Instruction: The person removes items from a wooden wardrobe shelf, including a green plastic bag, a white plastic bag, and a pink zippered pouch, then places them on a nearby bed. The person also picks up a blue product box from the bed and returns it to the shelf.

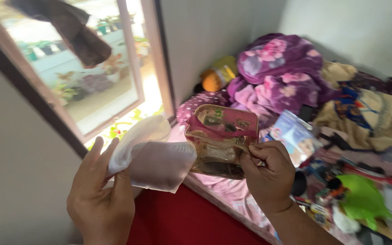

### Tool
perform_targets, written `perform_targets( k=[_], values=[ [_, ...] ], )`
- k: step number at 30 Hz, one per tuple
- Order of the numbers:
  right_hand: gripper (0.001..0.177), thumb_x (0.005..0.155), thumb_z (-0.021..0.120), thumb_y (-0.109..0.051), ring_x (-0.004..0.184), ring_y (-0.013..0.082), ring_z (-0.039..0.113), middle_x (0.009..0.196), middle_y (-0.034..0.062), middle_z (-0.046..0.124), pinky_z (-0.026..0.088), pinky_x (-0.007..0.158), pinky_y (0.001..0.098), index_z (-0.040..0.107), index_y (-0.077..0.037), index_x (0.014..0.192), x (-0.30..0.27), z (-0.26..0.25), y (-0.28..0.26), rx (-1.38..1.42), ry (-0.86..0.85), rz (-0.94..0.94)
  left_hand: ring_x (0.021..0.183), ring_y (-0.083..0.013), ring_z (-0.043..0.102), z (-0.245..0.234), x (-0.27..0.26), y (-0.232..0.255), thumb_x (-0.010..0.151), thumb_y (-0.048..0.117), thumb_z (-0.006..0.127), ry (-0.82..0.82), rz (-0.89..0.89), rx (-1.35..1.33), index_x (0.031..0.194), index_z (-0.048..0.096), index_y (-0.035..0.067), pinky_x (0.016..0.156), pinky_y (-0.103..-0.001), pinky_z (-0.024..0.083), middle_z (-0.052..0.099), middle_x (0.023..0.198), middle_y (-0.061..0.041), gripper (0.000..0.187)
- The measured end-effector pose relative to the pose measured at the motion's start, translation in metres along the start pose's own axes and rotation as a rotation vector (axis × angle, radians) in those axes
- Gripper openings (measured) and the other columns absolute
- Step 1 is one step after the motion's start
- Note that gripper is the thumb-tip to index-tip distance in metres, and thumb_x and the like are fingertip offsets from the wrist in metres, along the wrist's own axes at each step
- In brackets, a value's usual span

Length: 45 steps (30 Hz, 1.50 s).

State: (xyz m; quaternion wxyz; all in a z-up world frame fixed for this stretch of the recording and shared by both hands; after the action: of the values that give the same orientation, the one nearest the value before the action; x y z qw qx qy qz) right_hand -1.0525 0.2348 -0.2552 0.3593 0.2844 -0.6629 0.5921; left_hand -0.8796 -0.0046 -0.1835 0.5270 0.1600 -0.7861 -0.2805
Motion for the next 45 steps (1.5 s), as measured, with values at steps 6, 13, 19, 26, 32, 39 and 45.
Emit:
perform_targets(
  k=[6,13,19,26,32,39,45],
  values=[
    [0.017,0.083,0.078,0.008,0.082,0.0148,0.066,0.096,0.0107,0.067,0.054,0.072,0.0241,0.066,0.001,0.092,0.018,-0.067,0.02,-0.185,0.071,-0.087,0.126,-0.0321,0.067,0.061,-0.005,0.041,0.09,0.008,0.075,-0.078,0.112,0.033,0.129,0.072,0.006,0.098,-0.038,0.054,0.066,0.139,-0.024,0.038],
    [0.019,0.08,0.079,0.008,0.077,0.0151,0.065,0.094,0.0109,0.066,0.052,0.067,0.0245,0.066,0.001,0.092,0.045,-0.173,0.073,-0.209,0.123,-0.031,0.127,-0.0309,0.07,0.147,-0.04,0.119,0.093,0.006,0.071,-0.108,0.152,-0.066,0.126,0.073,0.006,0.101,-0.036,0.055,0.07,0.134,-0.019,0.034],
    [0.019,0.08,0.076,0.01,0.075,0.0142,0.065,0.094,0.0105,0.066,0.052,0.067,0.0238,0.066,0.0,0.093,0.074,-0.285,0.122,-0.256,0.173,-0.083,0.116,-0.0254,0.072,0.242,-0.078,0.2,0.091,0.004,0.072,-0.125,0.124,-0.181,0.125,0.074,0.005,0.094,-0.034,0.058,0.069,0.136,-0.02,0.035],
    [0.017,0.081,0.075,0.01,0.077,0.0141,0.063,0.095,0.0114,0.066,0.05,0.068,0.0234,0.064,0.001,0.092,0.089,-0.403,0.164,-0.36,0.219,-0.081,0.115,-0.0236,0.073,0.337,-0.119,0.279,0.092,0.006,0.071,-0.237,0.134,-0.381,0.127,0.072,0.008,0.088,-0.03,0.06,0.066,0.14,-0.021,0.035],
    [0.015,0.081,0.077,0.01,0.078,0.0156,0.063,0.095,0.012,0.064,0.051,0.064,0.0236,0.066,0.002,0.089,0.09,-0.471,0.185,-0.437,0.324,0.0,0.117,-0.0244,0.072,0.398,-0.142,0.33,0.093,0.008,0.074,-0.325,0.194,-0.408,0.126,0.073,0.007,0.09,-0.031,0.058,0.067,0.139,-0.021,0.033],
    [0.015,0.082,0.075,0.01,0.086,0.0182,0.067,0.098,0.0117,0.067,0.054,0.072,0.0264,0.067,0.002,0.091,0.09,-0.517,0.2,-0.669,0.363,-0.028,0.108,-0.0247,0.075,0.466,-0.158,0.358,0.089,0.012,0.075,-0.475,0.134,-0.472,0.123,0.075,0.011,0.082,-0.032,0.059,0.068,0.137,-0.021,0.033],
    [0.017,0.082,0.076,0.011,0.084,0.0177,0.067,0.099,0.0131,0.065,0.054,0.072,0.0255,0.065,0.003,0.094,0.099,-0.54,0.235,-0.749,0.371,0.016,0.124,-0.0338,0.069,0.529,-0.161,0.369,0.088,0.008,0.074,-0.491,0.275,-0.581,0.125,0.074,0.009,0.099,-0.039,0.055,0.069,0.134,-0.023,0.037]
  ],
)
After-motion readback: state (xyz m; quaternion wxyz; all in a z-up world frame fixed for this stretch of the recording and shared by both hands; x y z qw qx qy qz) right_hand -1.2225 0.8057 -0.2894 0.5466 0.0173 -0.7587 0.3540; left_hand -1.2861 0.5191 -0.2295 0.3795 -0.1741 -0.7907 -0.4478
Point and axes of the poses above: each hand's wrist, its own x-axis towards the middle knuckle, its own z-axis out of the palm, y = z × x, the point moved 4 cm from there along x, towards the middle knuckle
